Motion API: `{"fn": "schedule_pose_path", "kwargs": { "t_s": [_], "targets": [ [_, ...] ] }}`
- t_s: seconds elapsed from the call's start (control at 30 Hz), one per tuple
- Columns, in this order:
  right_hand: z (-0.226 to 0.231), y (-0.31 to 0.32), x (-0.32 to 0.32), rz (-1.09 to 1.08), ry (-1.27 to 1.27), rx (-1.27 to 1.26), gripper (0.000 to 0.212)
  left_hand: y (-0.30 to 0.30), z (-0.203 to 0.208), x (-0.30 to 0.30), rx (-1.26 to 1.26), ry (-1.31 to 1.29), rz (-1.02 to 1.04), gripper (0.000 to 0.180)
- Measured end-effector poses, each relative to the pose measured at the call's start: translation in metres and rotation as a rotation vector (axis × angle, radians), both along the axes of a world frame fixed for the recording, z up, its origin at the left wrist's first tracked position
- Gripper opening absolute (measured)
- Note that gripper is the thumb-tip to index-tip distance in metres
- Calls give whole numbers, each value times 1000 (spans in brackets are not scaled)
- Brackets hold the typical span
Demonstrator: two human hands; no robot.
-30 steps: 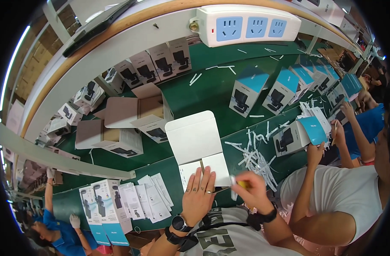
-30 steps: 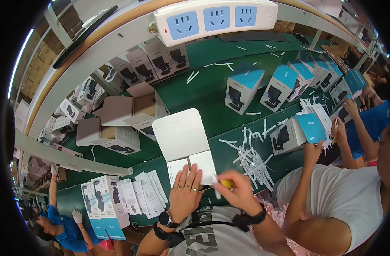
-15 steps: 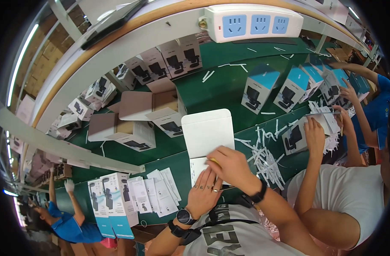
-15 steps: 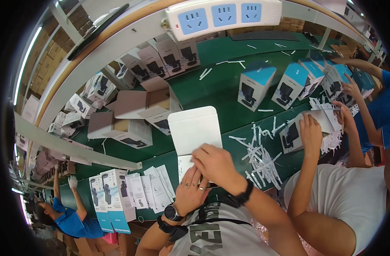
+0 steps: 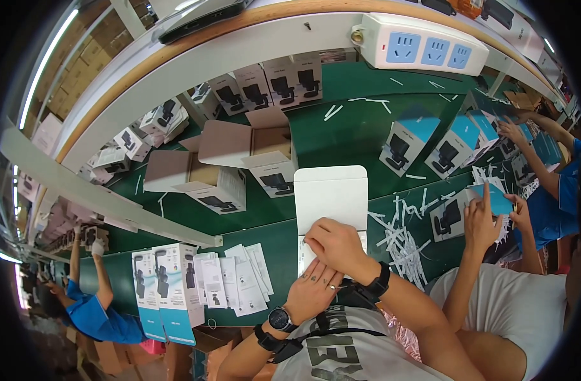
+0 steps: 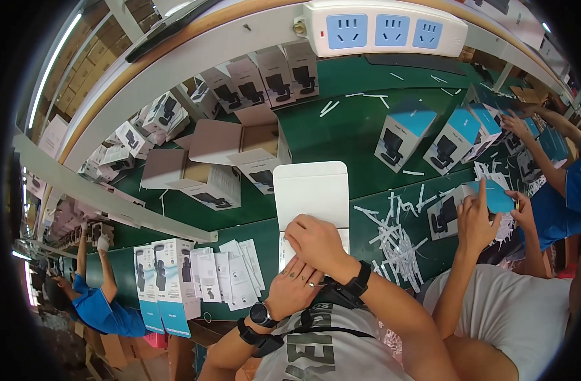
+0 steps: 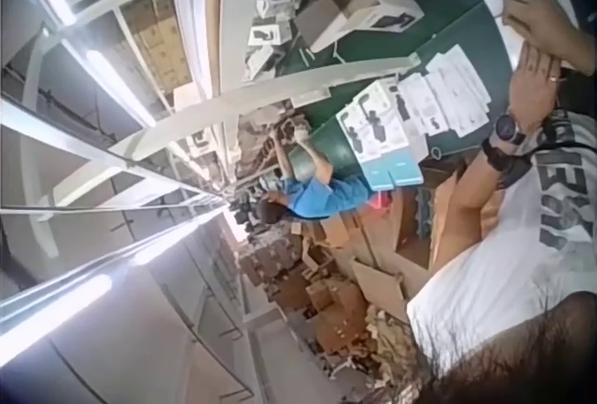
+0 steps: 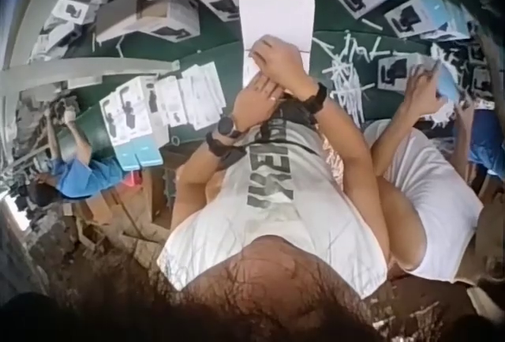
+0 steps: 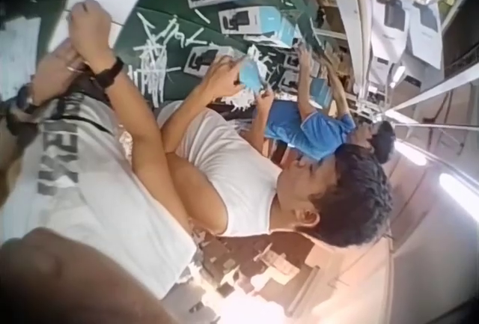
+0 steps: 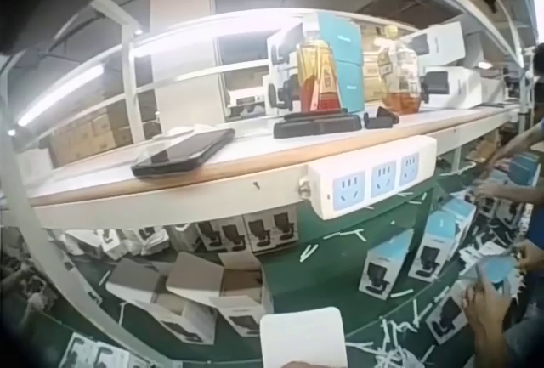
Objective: The person packs boxes by hand, placing a manual into a white box with a cardboard insert, then folding the flaps and applying a sticker. They slide the white box into a blue sleeve, press it closed, and set the completed package onto a shelf.
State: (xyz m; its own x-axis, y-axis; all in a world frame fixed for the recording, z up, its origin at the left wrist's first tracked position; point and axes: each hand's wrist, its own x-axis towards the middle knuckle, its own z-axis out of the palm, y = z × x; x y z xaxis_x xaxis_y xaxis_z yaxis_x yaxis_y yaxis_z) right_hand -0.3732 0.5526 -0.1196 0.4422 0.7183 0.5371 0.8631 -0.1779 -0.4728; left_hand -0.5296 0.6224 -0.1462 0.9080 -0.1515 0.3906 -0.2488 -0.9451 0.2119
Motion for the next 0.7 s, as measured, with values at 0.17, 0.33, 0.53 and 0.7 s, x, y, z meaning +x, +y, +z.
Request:
{"fn": "schedule_pose_path", "kwargs": {
  "t_s": [0.17, 0.33, 0.53, 0.7],
  "targets": [
    [11, 9, -4, 193, 101, -67, 12, 5, -11, -10, -12, 51, -3, 50],
    [11, 8, -8, 154, 164, -173, 16, 10, -3, -11, -1, 150, -14, 54],
    [0, -99, 15, -475, 273, 329, 23, 9, 14, -12, 60, 112, 59, 63],
    [-33, -153, 41, -367, 762, 18, 34, 17, 12, -10, -80, 115, -48, 67]
  ]
}}
